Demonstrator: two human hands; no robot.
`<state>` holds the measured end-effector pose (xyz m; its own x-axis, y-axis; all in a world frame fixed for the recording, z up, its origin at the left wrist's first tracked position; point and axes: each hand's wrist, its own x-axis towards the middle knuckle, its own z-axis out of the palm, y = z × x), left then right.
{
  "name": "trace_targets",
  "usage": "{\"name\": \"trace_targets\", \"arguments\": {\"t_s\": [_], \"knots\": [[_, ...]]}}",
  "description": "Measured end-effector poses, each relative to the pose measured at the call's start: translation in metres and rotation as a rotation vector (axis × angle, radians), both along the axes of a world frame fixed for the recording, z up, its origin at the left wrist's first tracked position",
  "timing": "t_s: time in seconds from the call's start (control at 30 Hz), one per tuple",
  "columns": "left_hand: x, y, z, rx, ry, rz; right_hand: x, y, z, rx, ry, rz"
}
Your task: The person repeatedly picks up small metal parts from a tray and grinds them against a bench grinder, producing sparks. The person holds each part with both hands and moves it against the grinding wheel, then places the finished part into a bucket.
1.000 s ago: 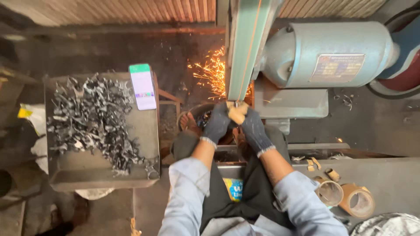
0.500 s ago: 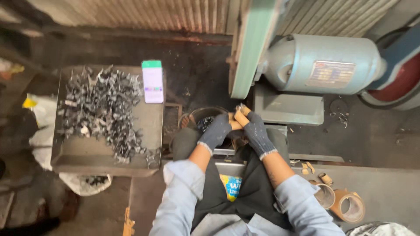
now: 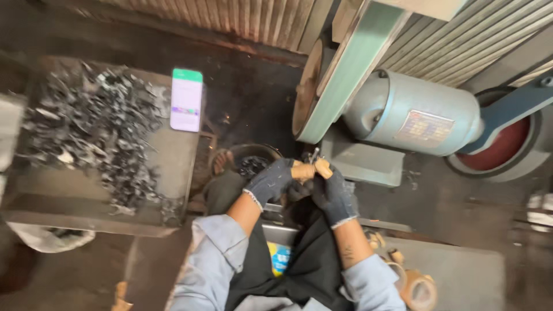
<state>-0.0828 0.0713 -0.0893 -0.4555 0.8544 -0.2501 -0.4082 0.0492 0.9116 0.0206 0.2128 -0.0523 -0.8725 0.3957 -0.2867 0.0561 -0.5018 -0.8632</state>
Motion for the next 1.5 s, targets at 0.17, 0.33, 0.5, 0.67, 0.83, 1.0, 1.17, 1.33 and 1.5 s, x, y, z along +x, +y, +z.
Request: {"name": "trace_targets", "arguments": {"t_s": [0.17, 0.33, 0.5, 0.67, 0.83, 1.0, 1.17, 1.33, 1.5], "knots": [[0.013, 0.023, 0.037, 0.134, -0.338, 0.261, -0.027, 0.007, -0.017, -0.335, 0.108, -0.133], [0.017, 0.012, 0.059, 0.16, -0.073, 0.331, -0.039, -0.004, -0.003, -0.32, -0.022, -0.111], [-0.027, -0.073, 0.074, -0.334, 0.817, 0.253, -0.015, -0.039, 0.033, 0.154, -0.05, -0.22], [-0.064, -0.244, 0.033, -1.055, 1.393, 0.471, 0.016, -0.065, 0.062, 0.802, -0.246, 0.225], [-0.066, -0.282, 0.01, -1.076, 1.603, 0.426, 0.012, -0.101, 0.064, 0.608, -0.301, 0.566], [0.008, -0.169, 0.048, -0.017, 0.753, 1.031, 0.009, -0.124, 0.058, 0.518, -0.045, 0.478], [0.082, -0.09, 0.078, -0.176, 0.69, 0.748, 0.026, -0.098, 0.029, 0.143, -0.153, 0.043], [0.087, -0.087, 0.095, -0.543, 0.693, 0.268, 0.051, -0.032, -0.007, 0.396, -0.036, 0.259], [0.074, -0.074, 0.116, -0.565, 0.836, 0.129, 0.059, -0.007, -0.006, 1.391, -0.04, 0.615]]}}
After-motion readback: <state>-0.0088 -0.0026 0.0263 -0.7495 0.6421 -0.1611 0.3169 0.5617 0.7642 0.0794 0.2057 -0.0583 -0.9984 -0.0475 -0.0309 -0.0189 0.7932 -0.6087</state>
